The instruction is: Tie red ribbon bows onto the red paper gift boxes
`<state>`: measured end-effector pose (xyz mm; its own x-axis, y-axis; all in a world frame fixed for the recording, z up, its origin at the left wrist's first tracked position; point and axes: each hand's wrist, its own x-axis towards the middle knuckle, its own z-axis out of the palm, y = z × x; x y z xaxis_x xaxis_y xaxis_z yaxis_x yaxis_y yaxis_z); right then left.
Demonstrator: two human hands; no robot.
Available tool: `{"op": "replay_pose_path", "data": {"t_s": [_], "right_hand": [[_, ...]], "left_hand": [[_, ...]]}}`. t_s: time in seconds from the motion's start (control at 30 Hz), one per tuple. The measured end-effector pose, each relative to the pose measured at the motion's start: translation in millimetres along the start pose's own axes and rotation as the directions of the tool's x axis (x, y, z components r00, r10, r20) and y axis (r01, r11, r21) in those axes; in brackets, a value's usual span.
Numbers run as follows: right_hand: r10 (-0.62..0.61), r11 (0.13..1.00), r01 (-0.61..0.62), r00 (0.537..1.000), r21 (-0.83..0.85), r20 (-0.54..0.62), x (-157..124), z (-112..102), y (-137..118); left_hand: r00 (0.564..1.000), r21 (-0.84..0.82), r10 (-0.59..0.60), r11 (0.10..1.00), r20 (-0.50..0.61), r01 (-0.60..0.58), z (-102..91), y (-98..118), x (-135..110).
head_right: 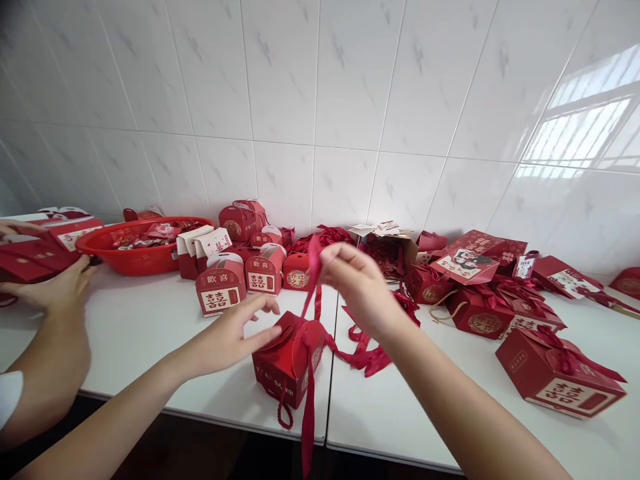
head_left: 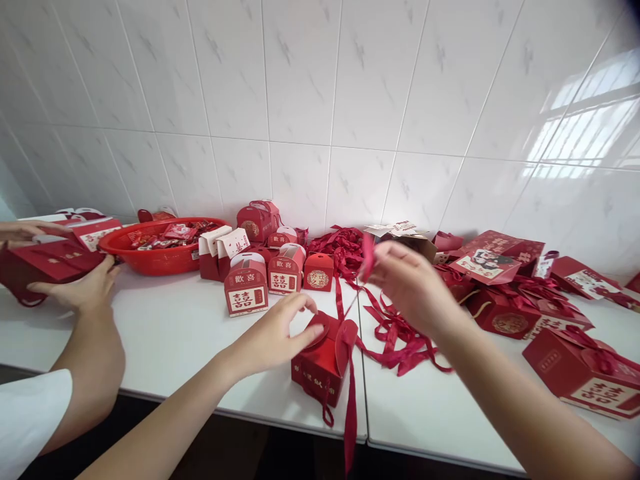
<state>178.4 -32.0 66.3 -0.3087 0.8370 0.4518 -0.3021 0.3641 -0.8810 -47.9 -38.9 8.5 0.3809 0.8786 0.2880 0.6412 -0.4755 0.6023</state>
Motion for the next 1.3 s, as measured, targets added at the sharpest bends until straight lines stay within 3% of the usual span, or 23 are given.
{"op": "replay_pose_path", "data": {"t_s": [0.1,0.2,0.27,0.33,0.4,0.47,0.6,0.87,1.03,1.13,1.2,1.3], "right_hand": [[-0.166,0.984,0.171,0.981,0.050,-0.099,-8,-5,-46],[-0.191,0.981,0.194,0.977,0.016,-0.091,-12,-4,-55],[-0.100,0.993,0.097,0.994,-0.067,-0.040,-10,1,-36],[0.089,0.976,-0.082,0.996,-0.199,0.025,-5,8,-5],[0.327,0.898,-0.289,0.943,-0.333,0.064,-1,14,29],[0.459,0.821,-0.396,0.886,-0.412,0.065,3,18,58],[0.549,0.791,-0.482,0.831,-0.378,0.088,8,19,87],[0.630,0.744,-0.552,0.767,-0.377,0.120,9,19,83],[0.601,0.772,-0.519,0.783,-0.367,0.157,13,21,84],[0.581,0.780,-0.494,0.800,-0.384,0.151,14,24,85],[0.551,0.785,-0.466,0.826,-0.409,0.115,13,23,83],[0.372,0.765,-0.320,0.928,-0.559,-0.023,5,10,74]], "left_hand": [[0.999,0.049,-0.001,0.999,0.050,-0.002,6.4,-10,-11],[0.994,-0.101,-0.060,0.994,-0.088,0.051,17.3,-21,-18],[0.975,-0.312,-0.151,0.945,-0.163,0.095,23.6,-25,-19],[0.954,-0.521,-0.255,0.842,-0.159,0.138,27.5,-26,-19],[0.936,-0.655,-0.334,0.733,-0.112,0.183,29.3,-25,-20],[0.921,-0.715,-0.381,0.668,-0.088,0.208,30.1,-22,-21],[0.916,-0.738,-0.393,0.641,-0.076,0.213,31.7,-18,-23],[0.925,-0.713,-0.370,0.672,-0.089,0.200,35.0,-12,-27],[0.933,-0.667,-0.358,0.701,-0.024,0.252,33.2,-9,-17],[0.938,-0.658,-0.346,0.699,0.031,0.280,31.8,-8,-3],[0.951,-0.616,-0.307,0.742,0.037,0.263,29.5,-14,6],[0.954,-0.223,-0.298,0.929,0.025,0.295,19.4,-36,6]]}}
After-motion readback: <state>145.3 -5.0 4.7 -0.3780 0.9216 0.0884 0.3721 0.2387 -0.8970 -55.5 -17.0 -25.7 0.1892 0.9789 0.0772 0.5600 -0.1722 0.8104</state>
